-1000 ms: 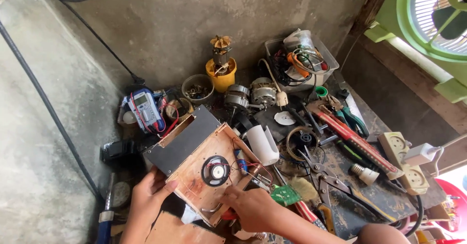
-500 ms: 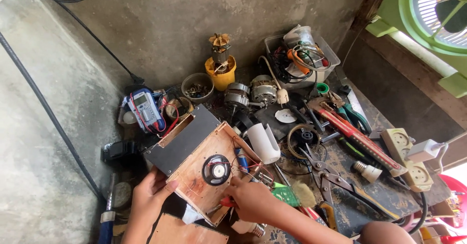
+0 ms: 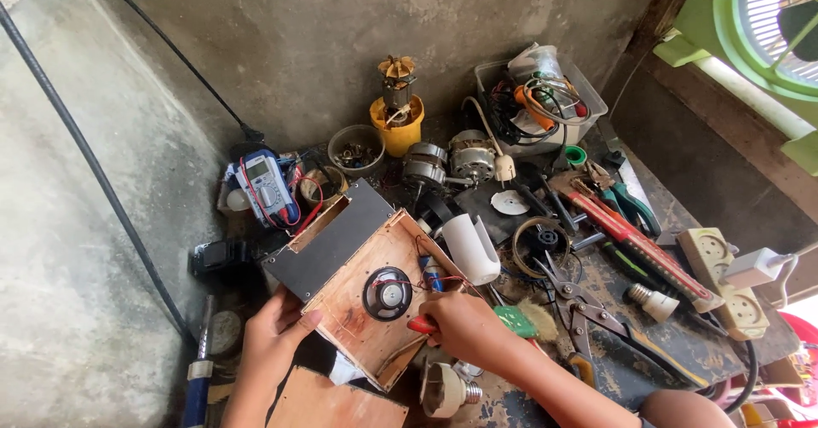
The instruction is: Assembling an electronic device by securing a metal plate with a screwdriver and fitting the components into a wooden box.
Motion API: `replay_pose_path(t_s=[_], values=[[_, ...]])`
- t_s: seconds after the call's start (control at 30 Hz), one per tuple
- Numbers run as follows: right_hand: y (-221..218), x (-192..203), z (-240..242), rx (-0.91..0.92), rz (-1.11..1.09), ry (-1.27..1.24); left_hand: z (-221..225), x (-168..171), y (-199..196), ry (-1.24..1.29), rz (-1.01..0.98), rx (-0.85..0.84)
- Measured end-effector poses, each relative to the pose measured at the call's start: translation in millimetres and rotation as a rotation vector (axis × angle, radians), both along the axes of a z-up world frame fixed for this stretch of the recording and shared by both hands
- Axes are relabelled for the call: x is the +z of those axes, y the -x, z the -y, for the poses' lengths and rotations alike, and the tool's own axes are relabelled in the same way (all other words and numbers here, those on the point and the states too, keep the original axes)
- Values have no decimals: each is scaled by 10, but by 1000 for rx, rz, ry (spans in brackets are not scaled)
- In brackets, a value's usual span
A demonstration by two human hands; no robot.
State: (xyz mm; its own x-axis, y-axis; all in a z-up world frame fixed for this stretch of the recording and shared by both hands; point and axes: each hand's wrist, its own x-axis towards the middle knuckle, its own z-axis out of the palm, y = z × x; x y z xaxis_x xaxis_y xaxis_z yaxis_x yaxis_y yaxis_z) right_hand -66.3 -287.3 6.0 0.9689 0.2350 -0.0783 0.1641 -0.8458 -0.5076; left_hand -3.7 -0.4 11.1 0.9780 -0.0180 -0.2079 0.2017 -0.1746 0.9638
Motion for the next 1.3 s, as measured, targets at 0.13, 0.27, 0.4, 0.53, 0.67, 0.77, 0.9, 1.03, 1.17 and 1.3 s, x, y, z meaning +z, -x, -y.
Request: replay_pose_path(t_s=[0.13, 0.27, 0.4, 0.53, 0.67, 0.77, 0.9, 1.03, 1.17, 1.3], values=[[26, 148, 1, 17, -44, -21, 29, 60, 12, -9, -49, 15], [24, 140, 17, 50, -23, -9, 15, 55, -10, -71, -64, 10], [46, 300, -4, 10, -30, -87, 6, 13, -13, -29, -46, 15], [41, 484, 47, -131, -15, -218, -6, 0, -24, -46, -29, 0], [40, 613, 263, -225, 98, -528, -16, -22, -37, -28, -28, -11], [31, 651, 483, -313, 33, -692, 18, 56, -10, -52, -63, 11], [42, 720, 880, -472, 70, -573, 12, 26, 7, -35, -55, 8], [170, 829, 1300, -654, 166, -448, 9, 28, -1, -29, -24, -1], [329, 763, 1699, -697, 50, -86, -44, -108, -43, -46, -7, -7], [294, 299, 1884, -646, -11, -44, -85, -270, -98, 11, 5, -3]])
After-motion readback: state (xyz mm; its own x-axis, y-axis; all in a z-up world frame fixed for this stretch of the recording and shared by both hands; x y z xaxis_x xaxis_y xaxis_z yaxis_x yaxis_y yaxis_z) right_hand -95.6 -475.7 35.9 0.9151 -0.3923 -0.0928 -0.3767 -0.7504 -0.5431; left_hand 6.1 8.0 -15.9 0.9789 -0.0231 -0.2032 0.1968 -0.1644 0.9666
